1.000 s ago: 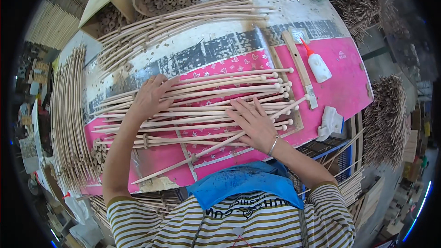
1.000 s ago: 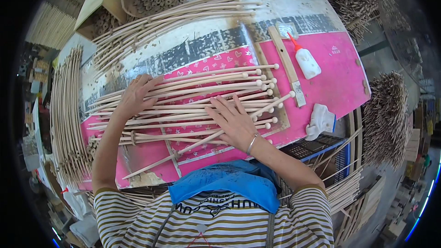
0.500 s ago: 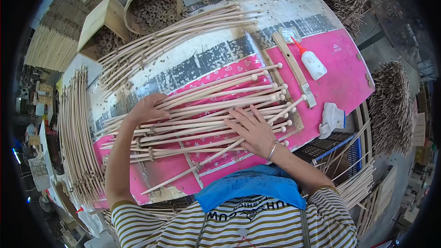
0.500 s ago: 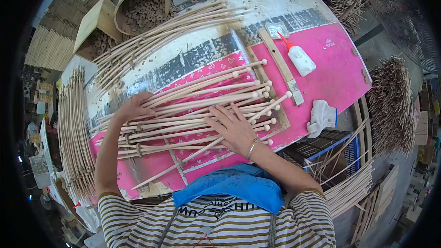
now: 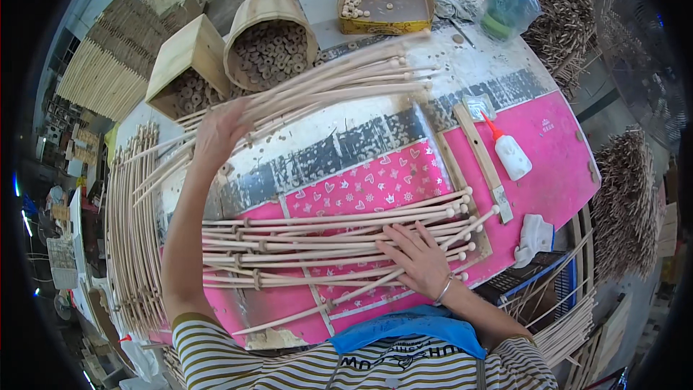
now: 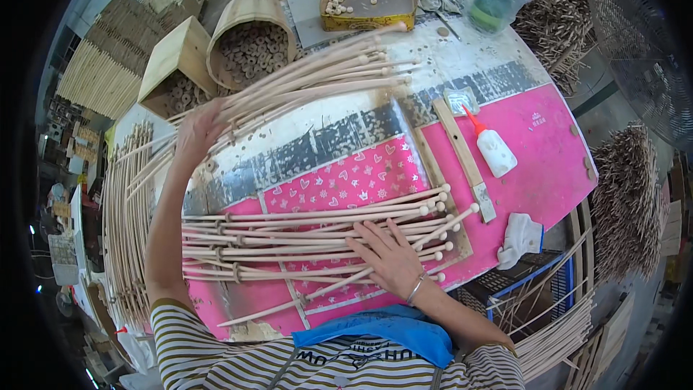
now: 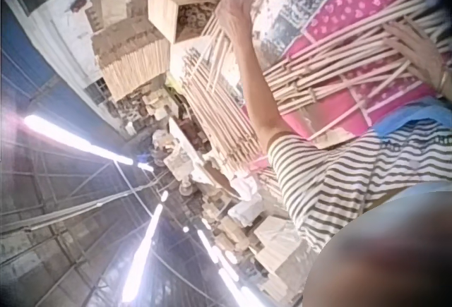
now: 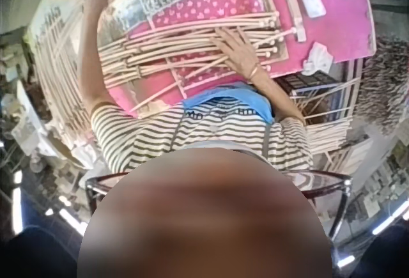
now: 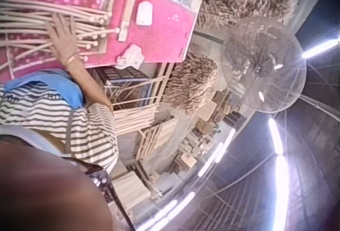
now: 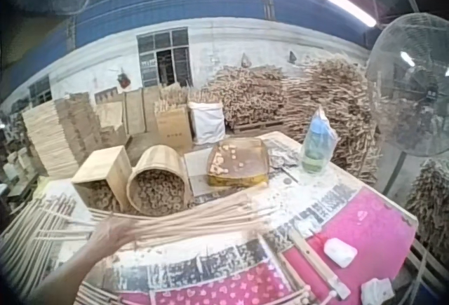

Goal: Assembling a wooden product by gluing and attaching spacers to long wooden rods at a workbench.

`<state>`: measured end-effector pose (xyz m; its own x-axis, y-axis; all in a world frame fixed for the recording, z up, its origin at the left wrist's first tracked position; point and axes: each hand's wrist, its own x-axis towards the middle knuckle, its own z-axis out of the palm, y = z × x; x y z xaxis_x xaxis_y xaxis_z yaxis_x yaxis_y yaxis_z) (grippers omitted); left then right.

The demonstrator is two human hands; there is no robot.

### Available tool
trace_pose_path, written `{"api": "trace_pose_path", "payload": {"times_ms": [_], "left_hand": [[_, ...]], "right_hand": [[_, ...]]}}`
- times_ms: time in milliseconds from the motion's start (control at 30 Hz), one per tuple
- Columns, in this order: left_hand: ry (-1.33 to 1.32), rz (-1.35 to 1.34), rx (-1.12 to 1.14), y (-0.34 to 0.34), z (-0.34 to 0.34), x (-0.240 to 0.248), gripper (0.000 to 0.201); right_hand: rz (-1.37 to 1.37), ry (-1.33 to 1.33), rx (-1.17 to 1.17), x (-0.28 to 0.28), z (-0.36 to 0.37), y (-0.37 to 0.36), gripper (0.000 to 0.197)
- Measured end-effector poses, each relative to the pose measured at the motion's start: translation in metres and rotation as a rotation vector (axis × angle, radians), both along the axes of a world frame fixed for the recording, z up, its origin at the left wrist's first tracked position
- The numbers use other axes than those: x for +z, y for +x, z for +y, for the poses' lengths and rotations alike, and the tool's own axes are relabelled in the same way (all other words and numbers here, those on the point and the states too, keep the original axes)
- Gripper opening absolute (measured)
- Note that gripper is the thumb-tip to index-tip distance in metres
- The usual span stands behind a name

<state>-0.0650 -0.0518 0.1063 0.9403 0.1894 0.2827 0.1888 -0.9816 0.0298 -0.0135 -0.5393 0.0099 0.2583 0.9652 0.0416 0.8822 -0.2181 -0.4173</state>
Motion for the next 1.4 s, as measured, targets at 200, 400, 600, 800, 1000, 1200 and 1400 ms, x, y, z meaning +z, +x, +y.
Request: {"api": "trace_pose_path", "payload": {"times_ms": [200, 400, 600, 800, 1000, 1200, 1400], "left_hand": [[0.249, 0.01, 0.171, 0.076, 0.041, -0.052, 0.075], [0.17, 0.084, 0.12, 0.081, 0.061, -0.12, 0.096], [0.254, 0.007, 0.082, 0.068, 0.065, -0.102, 0.091], [-0.352, 0.256, -0.362, -0.002, -0.091, -0.076, 0.075], [-0.563, 0.45, -0.233, -0.093, -0.155, -0.055, 0.067], [-0.404, 0.482, -0.199, -0.113, -0.171, -0.045, 0.084], [-0.333, 0.48, -0.301, -0.108, -0.177, -0.06, 0.084]], "right_hand": [[0.021, -0.054, 0.028, 0.0, -0.001, -0.001, 0.105], [0.072, -0.051, 0.018, -0.001, -0.001, -0.002, 0.104], [0.07, 0.035, -0.023, -0.001, 0.004, -0.001, 0.095], [0.058, 0.06, -0.048, -0.004, 0.003, 0.0, 0.09], [0.044, 0.13, -0.101, -0.001, 0.0, -0.007, 0.079], [0.108, 0.294, -0.074, -0.005, -0.008, -0.017, 0.073], [0.103, 0.176, -0.028, -0.007, -0.027, -0.037, 0.088]]}}
